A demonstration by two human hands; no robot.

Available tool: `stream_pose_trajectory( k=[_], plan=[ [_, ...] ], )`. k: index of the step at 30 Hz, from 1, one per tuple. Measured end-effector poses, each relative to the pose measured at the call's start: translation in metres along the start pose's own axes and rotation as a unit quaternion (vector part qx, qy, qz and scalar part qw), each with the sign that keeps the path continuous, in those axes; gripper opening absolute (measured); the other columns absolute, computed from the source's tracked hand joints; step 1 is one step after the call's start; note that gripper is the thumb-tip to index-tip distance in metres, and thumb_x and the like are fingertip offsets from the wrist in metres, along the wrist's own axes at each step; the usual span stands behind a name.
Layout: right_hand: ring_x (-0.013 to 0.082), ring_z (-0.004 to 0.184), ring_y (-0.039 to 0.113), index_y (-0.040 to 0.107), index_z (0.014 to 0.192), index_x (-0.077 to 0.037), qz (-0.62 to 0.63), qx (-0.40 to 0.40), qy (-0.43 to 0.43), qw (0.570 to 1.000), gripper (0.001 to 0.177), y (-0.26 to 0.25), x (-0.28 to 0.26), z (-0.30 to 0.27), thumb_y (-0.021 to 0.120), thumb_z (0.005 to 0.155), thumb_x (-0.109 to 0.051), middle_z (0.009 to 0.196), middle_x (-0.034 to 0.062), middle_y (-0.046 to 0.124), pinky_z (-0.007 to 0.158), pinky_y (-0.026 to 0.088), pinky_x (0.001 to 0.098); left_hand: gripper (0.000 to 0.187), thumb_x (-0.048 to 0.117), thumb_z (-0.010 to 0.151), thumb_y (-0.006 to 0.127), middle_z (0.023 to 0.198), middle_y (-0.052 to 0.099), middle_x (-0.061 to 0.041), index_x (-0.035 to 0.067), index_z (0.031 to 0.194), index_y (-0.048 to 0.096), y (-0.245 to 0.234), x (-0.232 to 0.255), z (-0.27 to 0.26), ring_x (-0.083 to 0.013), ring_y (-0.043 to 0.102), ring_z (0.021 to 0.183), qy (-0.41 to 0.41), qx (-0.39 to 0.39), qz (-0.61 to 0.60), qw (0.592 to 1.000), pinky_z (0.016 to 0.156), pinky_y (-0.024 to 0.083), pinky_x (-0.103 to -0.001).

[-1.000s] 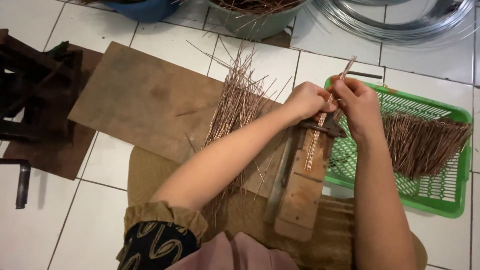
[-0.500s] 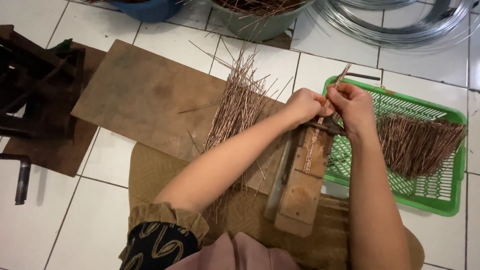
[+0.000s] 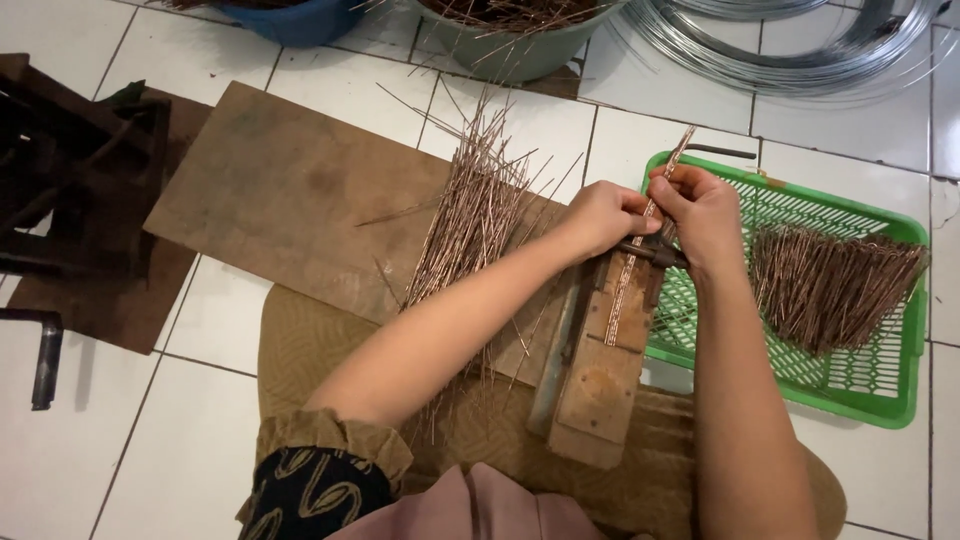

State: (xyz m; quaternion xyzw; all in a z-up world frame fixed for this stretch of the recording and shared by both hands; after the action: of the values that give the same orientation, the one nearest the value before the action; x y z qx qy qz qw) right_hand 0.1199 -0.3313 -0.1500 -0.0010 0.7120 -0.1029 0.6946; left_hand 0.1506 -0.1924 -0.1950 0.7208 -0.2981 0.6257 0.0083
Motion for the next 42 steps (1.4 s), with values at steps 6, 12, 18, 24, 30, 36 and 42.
stream_pose_trajectory(
  k=[6,12,18,24,30,36,42],
  plan=[
    [0.0095,0.084,0.063,0.073,0.116,-0.006,-0.015,0.003,-0.006,1.000,0.023,0.004,-0.005,-0.003,0.079,0.098,-0.019,0.091,0.0025,0.067,0.077,0.050,0.0216,0.080,0.049,0.088,0.069,0.137,0.049,-0.032,-0.002,0.144,0.047,-0.039,0.067,-0.099,-0.0460,0.050,0.132,0.023,0.084,-0.004,0.996,0.108,0.043,-0.060],
    [0.0101,0.088,0.067,0.074,0.115,-0.008,-0.026,0.012,0.011,1.000,0.022,0.001,0.007,0.004,0.080,0.098,-0.020,0.092,0.0021,0.068,0.082,0.051,0.0223,0.115,0.027,0.077,0.081,0.153,0.004,-0.044,0.000,0.159,0.005,-0.006,0.048,-0.165,-0.0584,0.002,0.149,-0.039,0.081,-0.154,0.984,0.122,0.007,-0.064],
    [0.0090,0.090,0.062,0.073,0.111,-0.014,-0.061,0.011,0.027,0.998,0.019,0.006,-0.024,-0.011,0.077,0.102,-0.030,0.094,0.0005,0.067,0.081,0.049,0.0247,0.103,0.015,0.088,0.069,0.158,-0.014,-0.041,0.001,0.160,-0.003,-0.003,0.062,-0.172,-0.0527,-0.009,0.151,-0.057,0.052,-0.174,0.982,0.120,0.004,-0.067],
    [0.0460,0.131,0.053,0.055,0.147,0.002,-0.552,0.065,-0.097,0.826,0.066,-0.049,0.085,0.071,0.059,0.112,-0.054,0.138,0.0301,0.057,0.109,0.034,0.0602,0.091,0.029,0.093,0.062,0.166,-0.011,-0.031,-0.005,0.158,0.008,0.011,0.040,-0.157,-0.0411,-0.018,0.154,-0.023,0.039,-0.110,0.993,0.119,0.004,-0.066],
    [0.0483,0.151,0.020,0.029,0.164,-0.010,-0.614,-0.037,-0.005,0.789,0.089,-0.041,0.056,0.084,0.056,0.096,-0.061,0.157,0.0389,0.034,0.115,-0.004,0.0703,0.089,0.037,0.095,0.048,0.166,-0.027,-0.012,0.001,0.157,-0.007,0.017,0.037,-0.150,-0.0271,-0.025,0.153,-0.043,0.023,-0.039,0.998,0.124,-0.010,-0.051],
    [0.0511,0.146,0.035,0.053,0.151,-0.013,-0.658,-0.088,0.037,0.747,0.073,-0.062,0.077,0.133,0.049,0.101,-0.067,0.154,0.0347,0.047,0.117,0.004,0.0712,0.088,0.042,0.094,0.043,0.167,-0.026,-0.013,-0.002,0.158,0.001,0.009,0.045,-0.155,-0.0290,-0.027,0.153,-0.039,0.020,-0.040,0.998,0.122,-0.012,-0.053],
    [0.0641,0.134,0.036,0.066,0.132,0.009,-0.645,0.110,-0.179,0.735,0.114,-0.117,0.035,0.184,0.072,0.093,-0.098,0.145,0.0506,0.050,0.109,0.007,0.0690,0.086,0.042,0.095,0.039,0.164,-0.033,-0.012,-0.005,0.156,0.003,0.004,0.052,-0.158,-0.0291,-0.035,0.149,-0.017,0.012,-0.017,1.000,0.120,-0.019,-0.056]
  ],
)
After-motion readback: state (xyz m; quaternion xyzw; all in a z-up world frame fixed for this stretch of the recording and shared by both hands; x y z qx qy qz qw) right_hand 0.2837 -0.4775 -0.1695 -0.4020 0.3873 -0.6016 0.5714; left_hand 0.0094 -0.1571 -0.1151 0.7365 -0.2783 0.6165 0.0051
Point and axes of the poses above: each hand's wrist, its own z-axis towards the middle knuckle, its own y-axis out of the palm, x = y × z, the point moved 3 cm from there along z, towards the middle knuckle
